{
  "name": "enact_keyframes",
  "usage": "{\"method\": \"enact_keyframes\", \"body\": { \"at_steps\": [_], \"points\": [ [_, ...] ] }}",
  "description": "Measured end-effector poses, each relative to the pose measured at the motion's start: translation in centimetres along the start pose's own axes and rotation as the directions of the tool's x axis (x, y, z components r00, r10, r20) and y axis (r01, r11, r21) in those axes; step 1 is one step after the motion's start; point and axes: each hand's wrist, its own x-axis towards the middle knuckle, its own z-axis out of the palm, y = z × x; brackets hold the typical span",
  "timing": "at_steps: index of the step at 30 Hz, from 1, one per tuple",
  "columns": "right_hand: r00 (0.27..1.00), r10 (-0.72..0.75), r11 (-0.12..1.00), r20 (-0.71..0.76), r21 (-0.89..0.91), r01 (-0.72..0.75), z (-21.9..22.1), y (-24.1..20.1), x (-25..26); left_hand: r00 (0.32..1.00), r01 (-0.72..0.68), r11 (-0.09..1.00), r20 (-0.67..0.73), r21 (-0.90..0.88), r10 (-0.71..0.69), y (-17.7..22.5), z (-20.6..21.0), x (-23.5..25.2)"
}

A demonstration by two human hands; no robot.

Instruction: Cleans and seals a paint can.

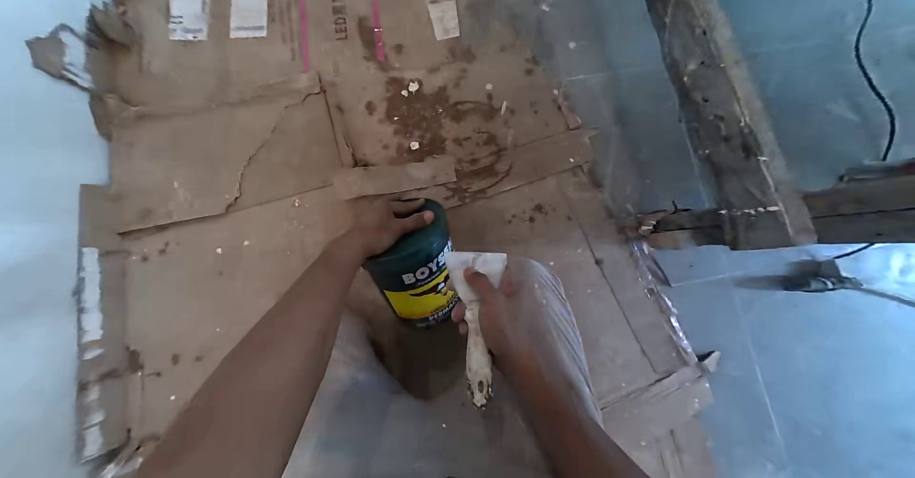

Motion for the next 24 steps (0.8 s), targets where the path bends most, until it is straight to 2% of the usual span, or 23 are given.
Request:
{"method": "enact_keyframes", "body": {
  "at_steps": [5, 12, 19, 24],
  "points": [
    [0.999, 0.035, 0.997, 0.002, 0.075, -0.035, 0.1, 0.2, 2.3, 1.0, -0.021, 0.999, -0.005, 0.032, 0.021, -1.0, 0.0, 0.3],
    [0.998, 0.068, 0.996, -0.007, 0.051, -0.067, 0.5, -0.7, 3.6, 1.0, -0.02, 1.0, -0.011, -0.008, 0.02, -1.0, 0.2, 0.4],
    [0.993, 0.114, 0.978, 0.0, -0.176, -0.112, 0.6, -3.2, 2.6, 0.996, 0.081, 0.996, -0.026, 0.029, -0.08, -0.6, 0.8, -0.7],
    [0.988, 0.156, 0.939, -0.007, -0.309, -0.15, 1.3, -4.0, 0.9, 0.991, 0.094, 0.993, -0.104, 0.068, -0.087, -1.2, 1.3, -2.5]
  ]
}}
